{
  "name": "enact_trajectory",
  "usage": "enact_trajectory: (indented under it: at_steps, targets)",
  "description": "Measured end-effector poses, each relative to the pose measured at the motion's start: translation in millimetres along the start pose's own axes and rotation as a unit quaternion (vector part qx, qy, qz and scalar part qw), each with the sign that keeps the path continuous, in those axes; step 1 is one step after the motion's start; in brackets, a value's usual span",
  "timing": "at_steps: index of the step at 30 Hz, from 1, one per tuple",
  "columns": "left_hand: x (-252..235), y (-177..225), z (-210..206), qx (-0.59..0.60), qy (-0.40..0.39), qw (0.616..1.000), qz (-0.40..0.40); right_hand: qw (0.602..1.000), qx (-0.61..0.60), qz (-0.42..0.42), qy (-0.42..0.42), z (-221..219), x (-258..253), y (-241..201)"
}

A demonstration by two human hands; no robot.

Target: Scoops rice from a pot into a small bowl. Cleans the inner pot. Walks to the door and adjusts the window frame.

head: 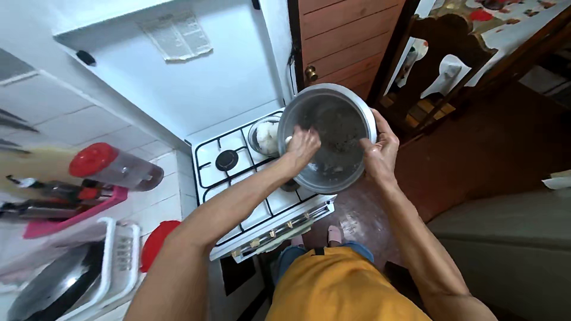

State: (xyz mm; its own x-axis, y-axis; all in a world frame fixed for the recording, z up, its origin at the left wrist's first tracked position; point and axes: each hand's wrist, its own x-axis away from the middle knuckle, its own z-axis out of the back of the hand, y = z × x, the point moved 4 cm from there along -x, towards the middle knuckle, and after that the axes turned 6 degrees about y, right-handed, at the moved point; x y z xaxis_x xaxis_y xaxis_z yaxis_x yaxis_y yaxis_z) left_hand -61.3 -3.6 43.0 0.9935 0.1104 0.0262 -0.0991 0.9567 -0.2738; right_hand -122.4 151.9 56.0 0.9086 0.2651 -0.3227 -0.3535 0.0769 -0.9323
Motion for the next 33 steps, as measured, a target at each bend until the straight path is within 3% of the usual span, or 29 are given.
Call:
enact_trajectory:
  at_steps: [2,5,7,11,14,17,20,22,23,26,31,33]
  targets:
    - [10,0,7,0.085,-0.117,0.989,0.023,0.999,0.023,0.032,-0.002,0,0,8]
    - [1,-13,41,0.035,-0.133,0.986,0.092,0.998,0.022,0.06,0.002,-1,-2,7]
    - [-10,-21,40,-0.002,-0.162,0.981,0.111,0.996,0.016,0.09,-0.01,-3,1,2]
    - [-13,-17,13,0.144,-0.214,0.964,0.067,0.995,-0.021,0.099,0.016,-8,2,1]
    - [-10,-16,27,0.24,-0.155,0.957,0.044,0.996,-0.031,0.079,0.029,-4,-1,10]
    - [-3,-25,78,0.148,0.004,0.986,0.073,0.996,-0.036,0.058,0.05,7,-10,9]
    - [-17,-32,81,0.036,0.106,0.984,0.138,0.996,-0.053,0.042,0.056,13,-13,5]
    - [-14,-27,62,0.025,0.126,0.982,0.136,0.995,-0.069,0.036,0.064,15,-12,0]
    - [-3,-17,54,0.048,0.114,0.988,0.097,0.994,-0.08,0.031,0.073,16,-12,-2]
    - [21,22,53,0.09,-0.004,0.996,-0.003,0.988,-0.106,0.031,0.11,23,-19,1]
    - [-1,-20,97,0.132,0.211,0.96,0.13,0.984,-0.135,0.031,0.112,27,-20,-10]
    - [-1,-11,84,0.14,0.22,0.961,0.088,0.982,-0.151,0.017,0.114,29,-21,-15]
